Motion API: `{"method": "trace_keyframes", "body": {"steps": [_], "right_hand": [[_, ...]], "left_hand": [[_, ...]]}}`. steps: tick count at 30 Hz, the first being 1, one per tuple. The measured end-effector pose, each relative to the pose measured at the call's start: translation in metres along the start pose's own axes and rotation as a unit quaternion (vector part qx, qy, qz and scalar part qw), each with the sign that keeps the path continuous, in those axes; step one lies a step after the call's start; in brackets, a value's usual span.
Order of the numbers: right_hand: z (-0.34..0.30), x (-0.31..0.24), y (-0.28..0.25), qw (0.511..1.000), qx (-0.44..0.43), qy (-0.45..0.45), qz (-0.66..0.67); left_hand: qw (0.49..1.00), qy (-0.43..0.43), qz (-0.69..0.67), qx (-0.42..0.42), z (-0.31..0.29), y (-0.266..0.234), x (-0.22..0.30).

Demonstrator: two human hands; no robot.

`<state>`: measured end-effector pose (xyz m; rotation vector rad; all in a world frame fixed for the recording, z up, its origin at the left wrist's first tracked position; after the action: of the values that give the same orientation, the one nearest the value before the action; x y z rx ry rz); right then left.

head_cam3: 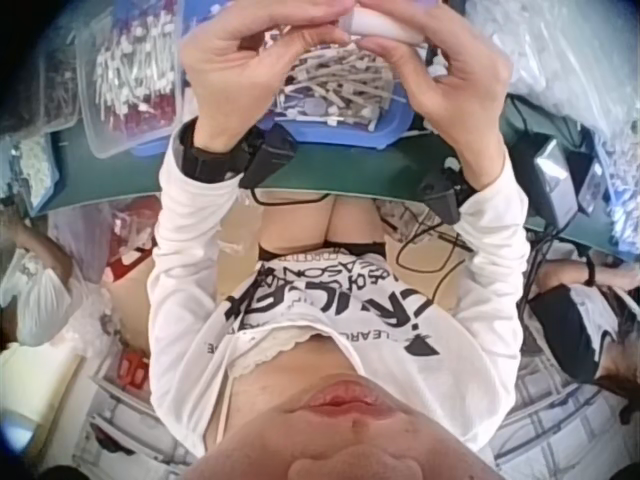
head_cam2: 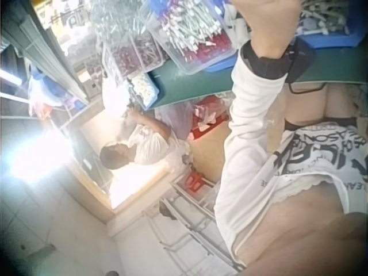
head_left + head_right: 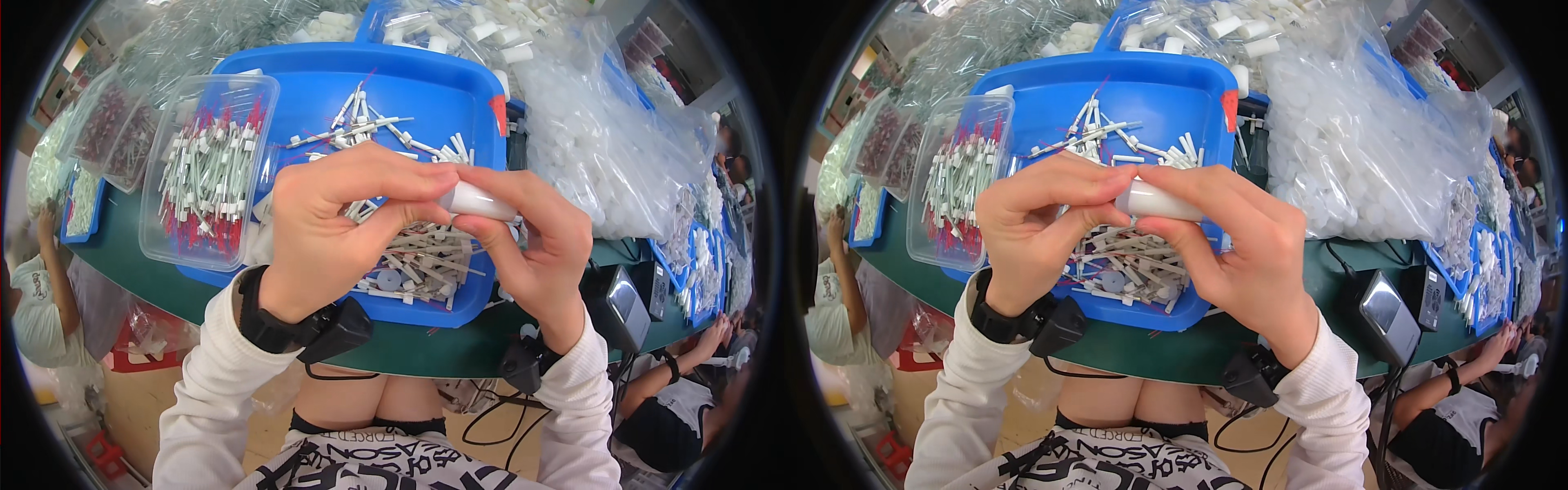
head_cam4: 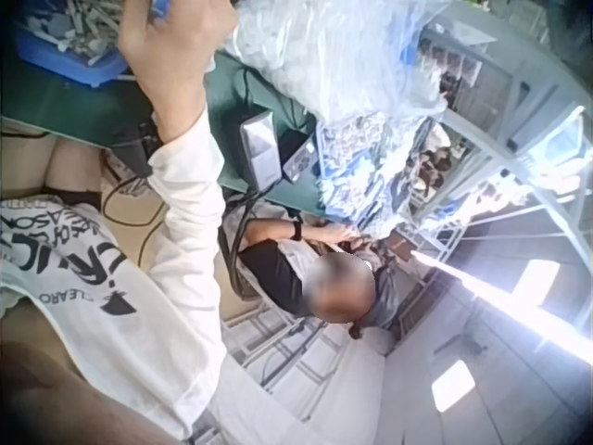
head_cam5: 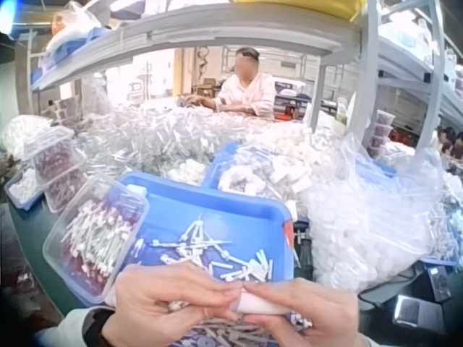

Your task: The person repeatedly picks up small white cylindrical plastic pieces and thin wires with red tips from a blue tray. They insert the wire into the cylinder and place the assembled unit back into the tray. The process is repeated continuously throughout the clip.

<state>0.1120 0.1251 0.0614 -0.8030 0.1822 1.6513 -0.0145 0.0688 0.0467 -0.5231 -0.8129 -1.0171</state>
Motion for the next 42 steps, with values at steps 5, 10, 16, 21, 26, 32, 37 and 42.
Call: {"method": "trace_keyframes", "body": {"steps": [5, 10, 16, 21, 26, 32, 37, 42], "right_hand": [[0.002, -0.013, -0.002, 0.995, 0.019, -0.066, -0.067], [0.003, -0.025, -0.008, 0.986, 0.052, -0.145, -0.07], [0.001, -0.021, -0.007, 0.989, 0.041, -0.122, -0.072], [-0.001, -0.017, -0.004, 0.993, 0.032, -0.082, -0.076], [-0.004, -0.016, -0.003, 0.992, 0.044, -0.102, -0.064], [0.003, 0.0, -0.005, 0.997, 0.042, -0.006, 0.059], [-0.002, 0.01, -0.002, 0.999, -0.006, 0.037, 0.026], [-0.002, 0.0, 0.001, 1.0, -0.01, 0.015, 0.003]], "left_hand": [[0.995, 0.077, 0.055, -0.013, 0.0, 0.002, 0.008], [0.988, -0.107, -0.103, 0.038, 0.004, 0.001, -0.012], [0.993, -0.073, -0.087, -0.019, 0.005, 0.003, -0.007], [0.998, -0.047, -0.035, -0.028, 0.004, 0.001, -0.005], [0.999, -0.016, -0.011, -0.033, 0.003, 0.003, -0.004], [0.998, 0.028, -0.048, 0.004, 0.003, -0.002, 0.001], [0.996, -0.052, -0.07, 0.012, 0.005, -0.001, -0.007], [0.994, -0.074, -0.082, 0.025, 0.002, -0.004, -0.01]]}}
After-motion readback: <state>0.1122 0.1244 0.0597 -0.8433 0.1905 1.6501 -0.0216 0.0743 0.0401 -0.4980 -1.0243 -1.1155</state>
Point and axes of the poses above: each hand's wrist, its own z-axis towards the middle knuckle, its own y-axis out of the palm, x = y × z, the point moved 9 cm from there along z, towards the middle knuckle, and after that the axes turned 11 degrees about x, right-handed, at the moved point
